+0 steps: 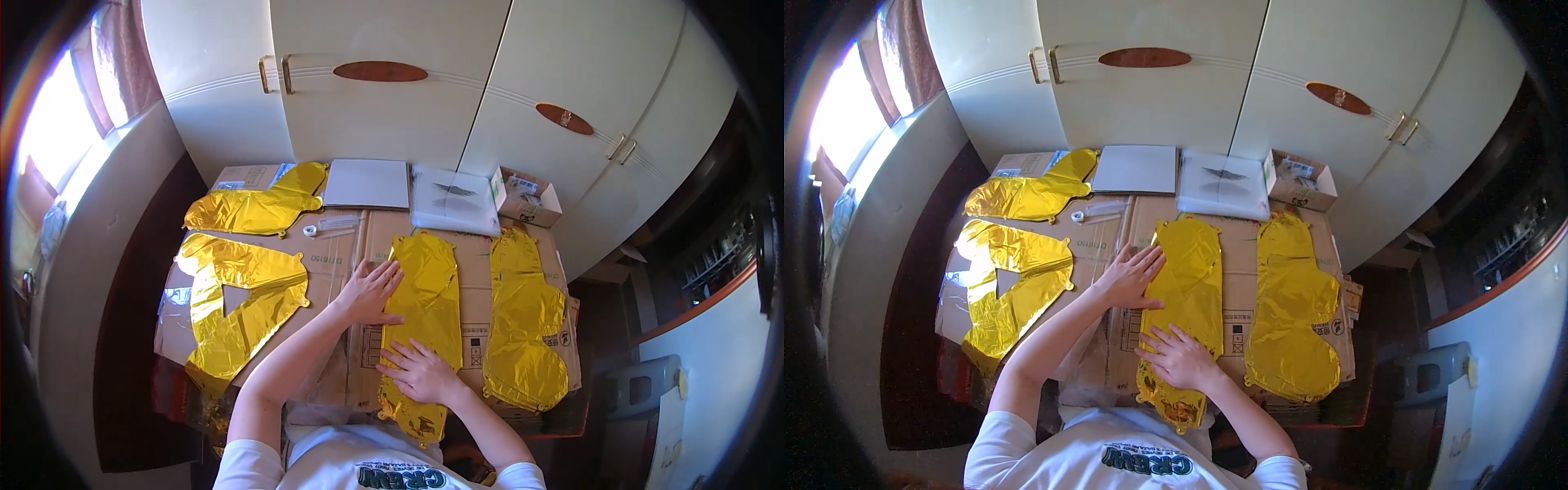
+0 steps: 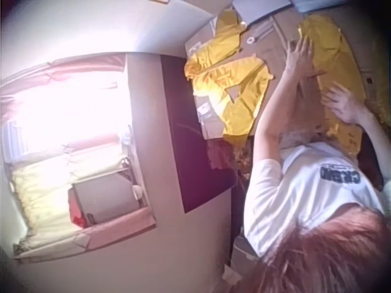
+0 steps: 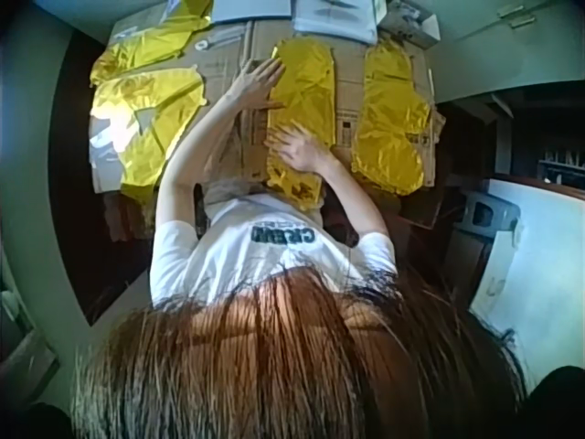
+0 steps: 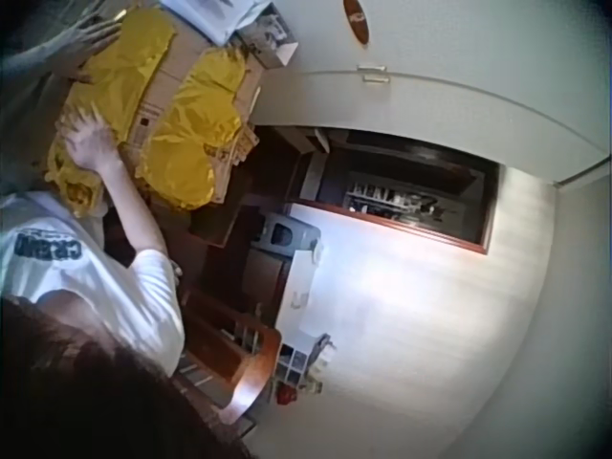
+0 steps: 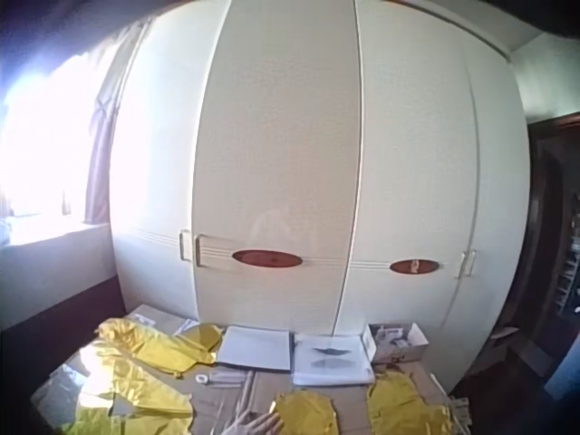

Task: Folding and organizing gold foil letter balloons on a cardboard assembly surface.

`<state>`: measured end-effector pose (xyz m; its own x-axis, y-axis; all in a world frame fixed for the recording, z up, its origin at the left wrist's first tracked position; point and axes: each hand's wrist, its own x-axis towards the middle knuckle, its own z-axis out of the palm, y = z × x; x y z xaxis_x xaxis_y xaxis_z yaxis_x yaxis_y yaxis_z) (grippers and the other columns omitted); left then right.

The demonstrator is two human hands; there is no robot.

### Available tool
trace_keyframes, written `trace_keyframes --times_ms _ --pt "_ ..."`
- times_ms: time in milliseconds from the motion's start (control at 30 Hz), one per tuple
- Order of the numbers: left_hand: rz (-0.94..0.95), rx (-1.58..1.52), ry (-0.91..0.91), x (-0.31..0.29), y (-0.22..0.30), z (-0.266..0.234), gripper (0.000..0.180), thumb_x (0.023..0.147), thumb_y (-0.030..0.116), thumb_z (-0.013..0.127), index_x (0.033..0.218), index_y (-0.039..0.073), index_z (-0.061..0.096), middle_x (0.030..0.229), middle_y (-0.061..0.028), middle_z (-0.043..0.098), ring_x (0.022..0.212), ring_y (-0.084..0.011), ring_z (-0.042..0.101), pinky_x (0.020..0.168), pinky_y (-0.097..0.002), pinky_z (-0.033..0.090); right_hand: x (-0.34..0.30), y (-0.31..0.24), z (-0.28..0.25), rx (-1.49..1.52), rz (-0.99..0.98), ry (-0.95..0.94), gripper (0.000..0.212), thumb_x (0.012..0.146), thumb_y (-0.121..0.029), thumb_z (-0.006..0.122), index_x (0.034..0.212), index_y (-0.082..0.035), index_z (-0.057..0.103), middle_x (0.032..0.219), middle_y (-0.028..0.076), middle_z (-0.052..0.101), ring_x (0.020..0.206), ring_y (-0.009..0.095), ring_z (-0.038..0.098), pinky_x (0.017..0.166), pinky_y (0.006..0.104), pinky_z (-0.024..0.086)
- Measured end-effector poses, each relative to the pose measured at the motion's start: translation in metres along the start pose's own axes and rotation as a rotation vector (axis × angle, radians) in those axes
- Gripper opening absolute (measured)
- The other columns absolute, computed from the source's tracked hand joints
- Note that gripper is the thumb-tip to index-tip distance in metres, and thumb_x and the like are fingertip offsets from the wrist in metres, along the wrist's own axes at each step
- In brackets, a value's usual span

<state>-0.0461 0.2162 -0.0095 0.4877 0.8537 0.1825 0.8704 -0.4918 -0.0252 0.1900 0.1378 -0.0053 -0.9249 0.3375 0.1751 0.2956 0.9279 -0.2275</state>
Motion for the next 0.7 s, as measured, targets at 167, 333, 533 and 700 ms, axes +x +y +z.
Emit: trace_keyframes --times_ms 167,333,533,700 --pt "-0.047 0.018 -0.009 0.003 0.0 -0.004 0.102 0.079 0.079 0.043 0.144 -0.001 0.036 0.149 -0.0173 0.037 0.14 -0.0305 0.032 0.111 -0.0617 0.023 0.0 0.0 0.001 -0.005 0.003 -0.01 0.04 0.094 -0.03 0.05 0.132 -0.021 0.057 0.143 0.006 0.049 0.133 0.026 0.045 0.112 0.0491 0.031" --pt "-0.051 0.024 0.012 0.004 0.0 0.001 0.1 0.081 0.078 0.042 0.143 -0.001 0.037 0.148 -0.0162 0.039 0.141 -0.0314 0.03 0.111 -0.0625 0.022 0.001 0.0 -0.003 0.031 0.022 0.013 0.042 0.094 -0.031 0.051 0.134 -0.018 0.055 0.142 0.008 0.05 0.133 0.028 0.044 0.113 0.0503 0.029" --pt "-0.014 0.027 0.026 0.0 0.001 -0.009 0.098 0.084 0.073 0.043 0.142 -0.005 0.035 0.149 -0.0196 0.035 0.142 -0.0331 0.027 0.114 -0.0568 0.019 0.0 0.033 -0.023 -0.033 0.206 0.21 0.045 0.095 -0.031 0.054 0.135 -0.01 0.053 0.14 0.012 0.051 0.134 0.03 0.043 0.113 0.0502 0.027" --pt "0.148 -0.039 0.028 0.004 0.007 -0.01 0.095 0.086 0.07 0.045 0.142 -0.006 0.035 0.15 -0.0216 0.033 0.143 -0.0325 0.027 0.117 -0.0491 0.019 -0.01 0.059 -0.011 0.004 0.261 0.194 0.047 0.094 -0.032 0.056 0.134 -0.008 0.052 0.142 0.012 0.048 0.135 0.03 0.041 0.114 0.0482 0.027"
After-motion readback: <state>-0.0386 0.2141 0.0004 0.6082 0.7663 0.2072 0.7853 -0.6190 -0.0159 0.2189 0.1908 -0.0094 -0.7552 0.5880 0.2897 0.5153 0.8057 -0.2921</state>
